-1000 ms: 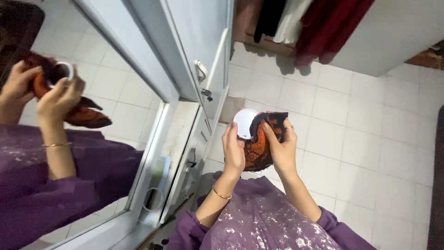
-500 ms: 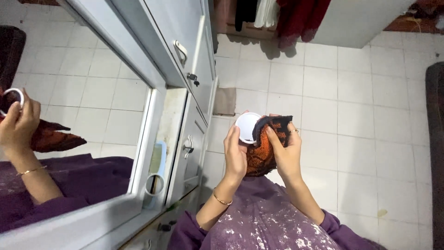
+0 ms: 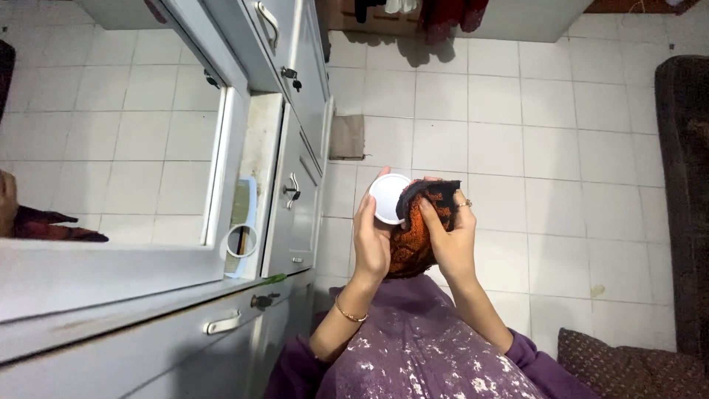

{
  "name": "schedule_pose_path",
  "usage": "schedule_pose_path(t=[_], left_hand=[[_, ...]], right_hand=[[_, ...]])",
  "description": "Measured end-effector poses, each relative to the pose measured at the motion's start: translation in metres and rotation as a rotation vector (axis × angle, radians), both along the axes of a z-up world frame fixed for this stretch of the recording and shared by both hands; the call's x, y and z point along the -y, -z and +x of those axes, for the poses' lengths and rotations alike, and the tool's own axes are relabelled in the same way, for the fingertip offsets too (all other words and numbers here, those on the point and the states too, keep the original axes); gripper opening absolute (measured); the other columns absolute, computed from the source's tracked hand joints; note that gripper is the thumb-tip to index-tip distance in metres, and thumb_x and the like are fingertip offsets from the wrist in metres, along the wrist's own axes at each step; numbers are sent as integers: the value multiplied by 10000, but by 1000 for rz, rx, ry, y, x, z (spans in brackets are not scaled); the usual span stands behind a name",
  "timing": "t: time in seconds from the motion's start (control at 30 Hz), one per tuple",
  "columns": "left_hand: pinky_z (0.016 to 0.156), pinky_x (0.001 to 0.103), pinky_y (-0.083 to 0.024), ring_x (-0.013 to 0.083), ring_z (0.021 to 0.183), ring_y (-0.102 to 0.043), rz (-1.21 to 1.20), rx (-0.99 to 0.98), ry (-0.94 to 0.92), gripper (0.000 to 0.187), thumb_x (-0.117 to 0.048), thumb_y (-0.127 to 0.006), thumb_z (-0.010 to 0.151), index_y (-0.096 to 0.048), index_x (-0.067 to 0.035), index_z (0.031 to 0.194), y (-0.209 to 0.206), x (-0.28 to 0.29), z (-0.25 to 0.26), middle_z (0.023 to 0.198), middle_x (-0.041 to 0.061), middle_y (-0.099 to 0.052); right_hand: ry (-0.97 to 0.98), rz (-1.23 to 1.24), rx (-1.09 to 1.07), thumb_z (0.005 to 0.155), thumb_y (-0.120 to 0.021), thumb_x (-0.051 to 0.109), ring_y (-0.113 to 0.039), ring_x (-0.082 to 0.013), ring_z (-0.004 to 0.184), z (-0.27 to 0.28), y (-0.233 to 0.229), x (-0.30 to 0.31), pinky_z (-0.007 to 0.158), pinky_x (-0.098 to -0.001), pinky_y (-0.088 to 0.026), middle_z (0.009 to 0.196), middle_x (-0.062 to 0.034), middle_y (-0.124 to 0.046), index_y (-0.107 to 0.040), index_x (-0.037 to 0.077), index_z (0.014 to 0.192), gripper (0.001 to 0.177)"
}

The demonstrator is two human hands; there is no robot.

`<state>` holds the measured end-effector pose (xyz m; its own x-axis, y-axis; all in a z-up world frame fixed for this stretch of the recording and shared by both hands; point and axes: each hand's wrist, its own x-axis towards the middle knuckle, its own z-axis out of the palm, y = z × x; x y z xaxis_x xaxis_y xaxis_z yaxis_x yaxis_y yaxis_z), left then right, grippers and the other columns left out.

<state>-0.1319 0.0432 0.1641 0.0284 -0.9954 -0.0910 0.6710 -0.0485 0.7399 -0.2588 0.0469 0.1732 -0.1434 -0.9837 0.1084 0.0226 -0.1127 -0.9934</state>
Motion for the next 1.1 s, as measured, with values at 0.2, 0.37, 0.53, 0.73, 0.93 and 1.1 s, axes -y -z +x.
schedule_pose_path(t=[0.2,0.37,0.53,0.73,0.93,1.1], left_hand=[[1115,413,-494,263,1250,-610,9,-87,71,607,-361,-151,1091,-326,-38,1573,-9,-20,-19,1315,197,-628],[1115,422,-491,277,1248,-606,-3,-150,97,609,-369,-156,1106,-338,-26,1576,-2,-33,-42,1311,208,-624],[1122,421,-488,270,1254,-598,-30,-154,124,609,-371,-159,1126,-352,-22,1587,-2,-59,-71,1329,191,-607],[1140,371,-491,204,1308,-590,-36,30,172,614,-388,-154,1092,-345,-59,1573,-2,-101,-114,1401,133,-592],[1099,394,-471,249,1242,-575,-23,-101,214,585,-373,-154,1139,-334,-83,1614,10,-135,-146,1383,177,-590],[1140,405,-472,245,1282,-592,16,3,247,643,-443,-113,1085,-326,-109,1592,-4,-151,-155,1346,183,-621]], right_hand=[[96,-176,-342,965,-668,17,-666,-152,992,-14,-10,-29,862,-266,-541,1073,-82,-659,-696,-48,1109,160],[149,-204,-377,962,-678,-10,-664,-159,983,-30,-18,-46,849,-275,-545,1082,-88,-641,-697,-47,1089,134],[174,-247,-381,963,-687,-31,-670,-173,1025,-60,-28,-73,890,-285,-556,1116,-99,-638,-704,-27,1110,149],[247,-300,-540,860,-726,-51,-714,-199,1038,-92,-38,-109,867,-290,-575,1140,-86,-700,-713,56,1197,353],[165,-438,-857,748,-798,-17,-658,-277,930,-116,-27,-157,799,-372,-543,1079,-112,-688,-746,91,1206,473],[114,-281,-783,758,-776,14,-712,-234,929,-151,-15,-179,768,-330,-586,1081,-97,-686,-748,127,1197,454]])
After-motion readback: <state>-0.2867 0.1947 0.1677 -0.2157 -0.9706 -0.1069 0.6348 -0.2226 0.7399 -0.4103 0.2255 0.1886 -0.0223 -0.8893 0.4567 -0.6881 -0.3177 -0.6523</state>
